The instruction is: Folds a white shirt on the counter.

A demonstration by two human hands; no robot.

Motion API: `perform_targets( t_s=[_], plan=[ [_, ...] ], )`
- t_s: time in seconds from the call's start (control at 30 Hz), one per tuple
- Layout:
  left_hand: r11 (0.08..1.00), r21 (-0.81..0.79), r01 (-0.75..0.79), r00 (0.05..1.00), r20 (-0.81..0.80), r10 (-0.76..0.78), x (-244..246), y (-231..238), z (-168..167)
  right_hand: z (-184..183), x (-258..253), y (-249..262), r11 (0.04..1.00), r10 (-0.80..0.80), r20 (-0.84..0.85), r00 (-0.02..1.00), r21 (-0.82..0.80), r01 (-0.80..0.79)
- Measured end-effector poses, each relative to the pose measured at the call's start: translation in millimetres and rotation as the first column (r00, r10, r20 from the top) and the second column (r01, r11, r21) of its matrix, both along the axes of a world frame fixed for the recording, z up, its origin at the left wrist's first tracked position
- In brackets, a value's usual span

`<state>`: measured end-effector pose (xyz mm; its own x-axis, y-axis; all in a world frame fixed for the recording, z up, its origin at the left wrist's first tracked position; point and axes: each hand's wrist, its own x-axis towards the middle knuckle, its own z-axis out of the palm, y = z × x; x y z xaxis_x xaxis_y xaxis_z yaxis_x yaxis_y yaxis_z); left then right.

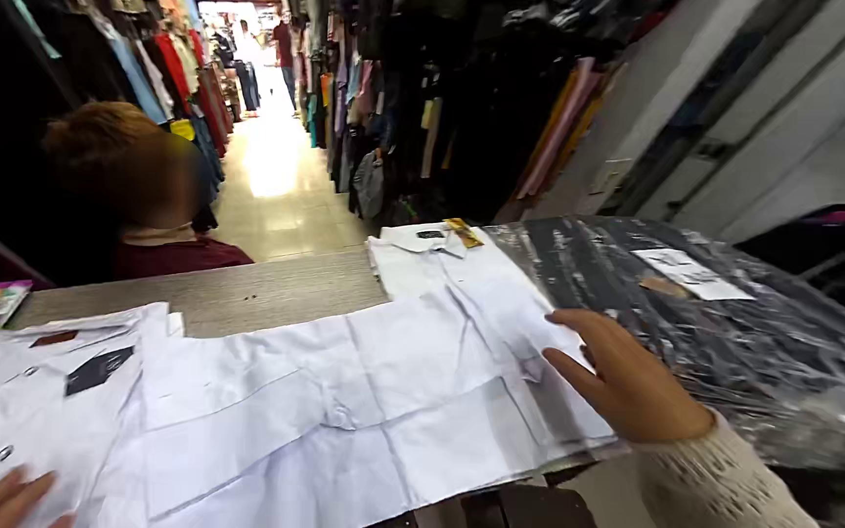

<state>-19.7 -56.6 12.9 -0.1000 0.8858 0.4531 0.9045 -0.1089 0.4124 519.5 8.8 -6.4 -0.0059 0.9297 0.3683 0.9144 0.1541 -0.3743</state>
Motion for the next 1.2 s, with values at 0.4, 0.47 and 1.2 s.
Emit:
perform_targets(
  t_s=[0.4, 0.47, 1.2],
  plan=[
    [0.763, -0.640, 0.085, 0.931, -0.221, -0.290, -16, 115, 6, -8, -238, 27, 0.815, 0.436, -0.322, 0.840, -0.255, -0.521],
    [0.674, -0.738, 0.021, 0.916, -0.256, -0.309, -14, 133, 7, -11, -241, 28, 0.820, 0.390, -0.348, 0.853, -0.289, -0.493],
    [0.933, -0.351, 0.078, 0.984, -0.121, -0.128, -2, 118, -36, -19, -237, 19, 0.795, 0.489, -0.287, 0.824, -0.243, -0.556]
  ],
)
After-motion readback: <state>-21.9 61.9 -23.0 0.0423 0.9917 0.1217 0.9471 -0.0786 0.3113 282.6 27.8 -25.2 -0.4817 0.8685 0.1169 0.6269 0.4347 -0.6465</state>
